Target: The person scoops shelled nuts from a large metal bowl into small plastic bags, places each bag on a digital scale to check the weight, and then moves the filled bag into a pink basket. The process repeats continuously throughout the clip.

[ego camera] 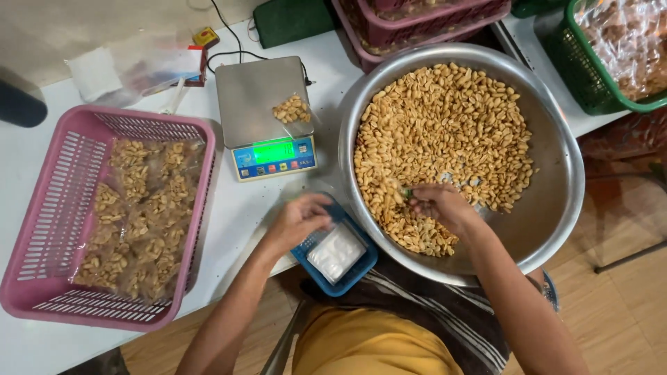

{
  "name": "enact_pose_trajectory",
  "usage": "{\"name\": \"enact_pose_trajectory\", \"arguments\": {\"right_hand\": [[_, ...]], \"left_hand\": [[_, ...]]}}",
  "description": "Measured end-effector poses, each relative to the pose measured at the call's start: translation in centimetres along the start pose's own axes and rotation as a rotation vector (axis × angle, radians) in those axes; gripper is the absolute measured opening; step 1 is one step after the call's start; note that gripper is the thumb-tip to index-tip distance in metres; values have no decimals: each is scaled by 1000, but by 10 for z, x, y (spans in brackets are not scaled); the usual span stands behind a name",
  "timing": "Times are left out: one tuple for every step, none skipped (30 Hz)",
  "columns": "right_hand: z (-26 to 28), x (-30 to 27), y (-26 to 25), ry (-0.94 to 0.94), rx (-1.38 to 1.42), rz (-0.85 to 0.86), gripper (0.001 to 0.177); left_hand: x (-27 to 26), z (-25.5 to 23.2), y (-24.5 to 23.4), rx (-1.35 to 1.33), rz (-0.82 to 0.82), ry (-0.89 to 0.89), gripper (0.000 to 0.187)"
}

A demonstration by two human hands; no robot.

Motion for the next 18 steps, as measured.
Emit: {"name": "enact_pose_trajectory", "arguments": {"right_hand": [[-3,1,-3,32,100,38,35],[-6,2,-5,64,199,77,29],[-3,-3,-5,61,197,80,29],[0,-8,-5,54,225,89,31],[1,-14,-5,52,256,96,34],[5,-18,-9,54,256,97,34],[10,-22,-13,2,231,119,37],[15,-26,-17,-49,206,141,40],[24,-37,-11,-50,206,140,40],[35,-48,-7,-125,212,125,40],[46,-59,-2,-201,219,109,39],[55,-71,9,-203,221,107,39],[66,-84,18,-376,36,68,32],[76,-98,28,-545,-151,26,26],[75,-100,31,-545,-149,21,26],[77,-105,35,-748,-430,-76,23],[78,-111,40,-943,-716,-173,22],[74,-111,39,-941,-716,-176,22]], "left_hand": [[0,-2,8,-293,89,-18,14],[0,-5,15,-587,180,-33,12],[6,-4,22,-587,176,-30,12],[13,-3,28,-694,166,-28,12],[19,-1,36,-801,157,-30,16],[17,-13,35,-801,156,-32,16],[16,-26,33,-802,136,-36,18],[15,-39,32,-802,116,-41,21],[19,-40,37,-802,117,-40,21],[23,-42,40,-706,91,23,23],[28,-45,43,-607,66,86,26],[31,-47,48,-606,68,88,26],[34,-49,53,-620,68,127,33],[38,-51,58,-634,68,166,41],[38,-54,62,-633,73,166,41],[38,-58,64,-472,31,261,43],[37,-62,67,-310,-12,354,45],[41,-66,72,-310,-9,354,45]]}}
Point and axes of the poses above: each hand's wrist, its own x-axis towards the middle knuckle, its own y-axis out of the palm, z = x × y, the point moved 2 cm from there along x, towards the middle knuckle, and after that the axes turned 5 degrees about x, right-handed, at the moved point
